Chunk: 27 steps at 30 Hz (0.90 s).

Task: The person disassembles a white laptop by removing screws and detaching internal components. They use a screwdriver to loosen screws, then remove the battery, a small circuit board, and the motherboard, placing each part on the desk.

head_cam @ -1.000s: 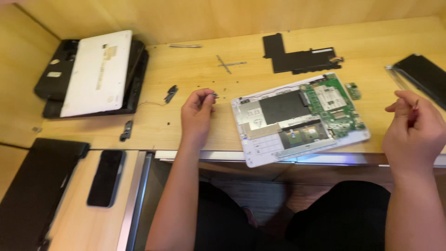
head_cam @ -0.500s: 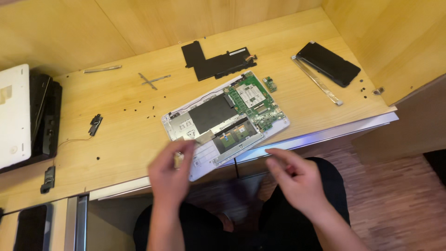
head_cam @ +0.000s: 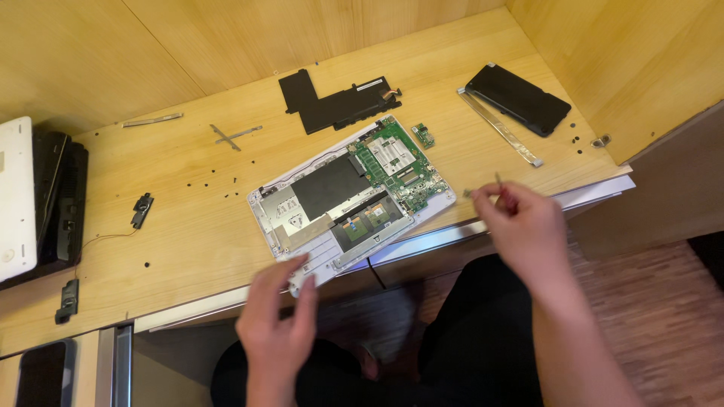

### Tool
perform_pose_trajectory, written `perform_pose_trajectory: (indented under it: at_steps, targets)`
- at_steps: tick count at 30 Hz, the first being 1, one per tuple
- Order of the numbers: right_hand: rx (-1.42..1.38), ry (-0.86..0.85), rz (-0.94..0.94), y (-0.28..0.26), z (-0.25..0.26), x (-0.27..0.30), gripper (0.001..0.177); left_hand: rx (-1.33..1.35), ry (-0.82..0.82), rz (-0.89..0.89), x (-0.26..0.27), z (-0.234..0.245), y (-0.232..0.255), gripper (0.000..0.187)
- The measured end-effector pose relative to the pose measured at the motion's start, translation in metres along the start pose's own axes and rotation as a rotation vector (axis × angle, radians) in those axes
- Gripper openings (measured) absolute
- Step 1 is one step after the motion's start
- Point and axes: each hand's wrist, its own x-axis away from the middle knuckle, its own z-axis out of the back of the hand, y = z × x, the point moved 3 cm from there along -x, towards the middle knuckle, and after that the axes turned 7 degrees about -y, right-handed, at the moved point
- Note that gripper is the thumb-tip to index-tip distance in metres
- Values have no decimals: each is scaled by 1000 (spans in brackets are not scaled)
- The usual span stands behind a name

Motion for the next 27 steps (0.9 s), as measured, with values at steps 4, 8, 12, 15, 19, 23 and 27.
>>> perform_pose_trajectory:
  at_steps: [4, 8, 12, 15, 19, 23, 27]
  targets:
    - [293, -54, -114, -5, 23, -51, 40, -275, 214, 14, -8, 31, -59, 18]
    - [246, 132, 234, -1, 18, -63, 62, -298, 187, 304, -16, 32, -90, 40]
    - [408, 261, 531, 46, -11, -68, 11, -345, -42, 235, -24, 31, -81, 68]
    - [493, 250, 611, 38, -13, -58, 20, -419, -234, 235, -24, 33, -81, 115]
    - [518, 47, 804, 22, -16, -52, 23, -501, -326, 125, -21, 32, -77, 149]
    - [377, -213, 805, 21, -19, -48, 13, -350, -323, 144, -27, 37, -66, 115]
    - [299, -218, 714, 25, -18, -51, 27, -334, -299, 174, -26, 37, -67, 115]
